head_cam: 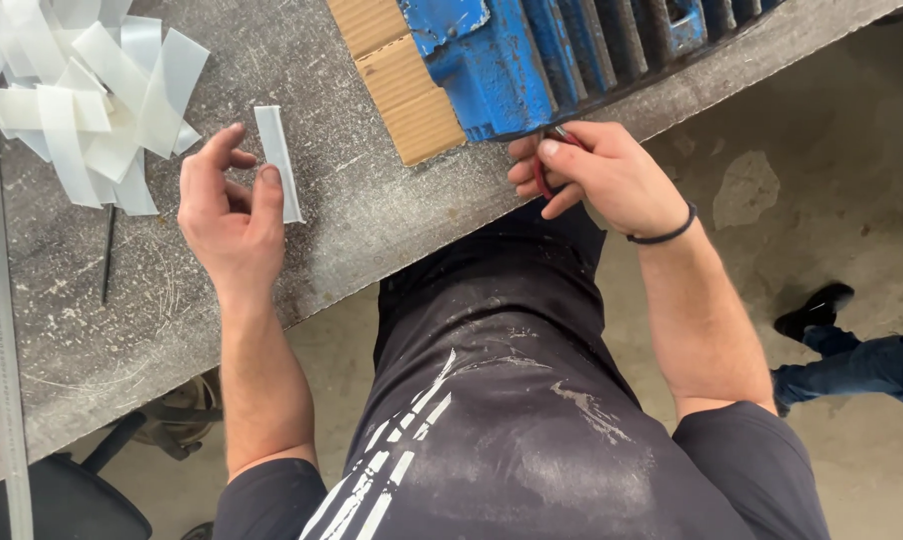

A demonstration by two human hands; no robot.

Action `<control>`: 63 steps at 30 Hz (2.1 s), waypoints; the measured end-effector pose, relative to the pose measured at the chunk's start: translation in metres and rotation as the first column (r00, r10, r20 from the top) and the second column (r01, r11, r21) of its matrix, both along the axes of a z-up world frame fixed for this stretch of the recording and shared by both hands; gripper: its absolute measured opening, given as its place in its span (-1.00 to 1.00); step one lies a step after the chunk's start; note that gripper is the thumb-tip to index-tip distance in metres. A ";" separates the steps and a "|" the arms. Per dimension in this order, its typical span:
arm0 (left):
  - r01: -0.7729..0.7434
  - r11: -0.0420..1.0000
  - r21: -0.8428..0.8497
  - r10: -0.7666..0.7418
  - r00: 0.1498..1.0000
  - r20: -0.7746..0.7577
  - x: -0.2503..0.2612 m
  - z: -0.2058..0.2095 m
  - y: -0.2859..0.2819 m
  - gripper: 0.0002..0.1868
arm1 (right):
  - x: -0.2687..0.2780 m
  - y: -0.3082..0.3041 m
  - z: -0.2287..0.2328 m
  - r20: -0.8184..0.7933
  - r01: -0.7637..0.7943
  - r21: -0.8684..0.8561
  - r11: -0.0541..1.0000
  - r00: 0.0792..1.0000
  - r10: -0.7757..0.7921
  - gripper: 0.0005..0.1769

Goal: The person uses pliers to manipulate a small object held in a blue vise. They then pick up strips of white plastic and use scissors to cut them into smaller pieces on a workbench.

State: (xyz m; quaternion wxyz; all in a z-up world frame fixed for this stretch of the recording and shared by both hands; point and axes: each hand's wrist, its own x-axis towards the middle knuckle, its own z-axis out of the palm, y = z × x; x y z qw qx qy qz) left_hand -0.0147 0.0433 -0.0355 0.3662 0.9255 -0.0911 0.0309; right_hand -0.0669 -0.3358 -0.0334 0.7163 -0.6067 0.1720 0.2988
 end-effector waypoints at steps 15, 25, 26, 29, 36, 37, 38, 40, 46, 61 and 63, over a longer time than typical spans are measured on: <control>0.267 0.809 -0.524 -0.537 0.700 -0.472 -0.043 0.019 -0.125 -0.58 | -0.153 -0.018 -0.019 -0.031 -0.134 0.082 0.988 0.990 0.137 -0.73; -0.015 0.723 -0.691 -0.370 0.836 -0.405 -0.027 -0.025 -0.082 -0.88 | -0.086 0.000 0.009 0.146 -0.264 -0.160 0.951 0.947 0.287 -0.65; -0.125 0.712 -0.691 -0.225 0.892 -0.393 -0.019 -0.027 -0.063 -0.90 | -0.074 -0.004 0.008 0.119 -0.208 -0.129 0.970 0.967 0.224 -0.60; -0.062 0.803 -0.593 -0.179 0.924 -0.338 0.003 0.009 -0.026 -0.91 | -0.043 -0.023 -0.004 0.088 -0.105 -0.098 0.990 0.990 0.114 -0.61; 0.065 0.987 0.146 -0.032 0.975 -0.220 -0.002 0.015 -0.019 -0.84 | -0.005 -0.015 0.008 0.045 -0.041 -0.083 0.996 0.998 0.045 -0.62; 0.060 0.975 0.212 -0.031 0.990 -0.136 -0.002 0.015 -0.024 -0.81 | -0.005 -0.015 0.007 0.026 -0.048 -0.081 0.996 0.998 0.051 -0.62; 0.046 0.960 0.277 -0.034 0.998 -0.051 -0.004 0.014 -0.028 -0.75 | -0.006 -0.014 0.006 0.007 -0.059 -0.078 0.995 0.998 0.060 -0.61; 0.031 0.991 0.133 -0.026 0.999 -0.037 -0.004 0.021 -0.033 -0.65 | -0.007 -0.013 0.001 -0.008 -0.034 -0.051 0.998 0.999 0.033 -0.61; 0.135 0.958 -0.254 -0.150 0.988 -0.042 -0.011 0.019 -0.035 -0.54 | -0.004 -0.009 -0.001 -0.028 0.041 0.008 0.999 0.999 -0.041 -0.62; 0.386 0.716 -0.581 -0.659 0.648 -0.382 -0.061 0.004 -0.128 -0.57 | -0.151 -0.030 -0.020 0.001 -0.010 -0.102 0.995 1.000 0.010 -0.74; 0.303 0.654 -0.693 -0.712 0.555 -0.429 -0.067 -0.002 -0.139 -0.49 | -0.169 -0.020 -0.016 0.025 -0.022 -0.098 0.995 0.999 0.025 -0.77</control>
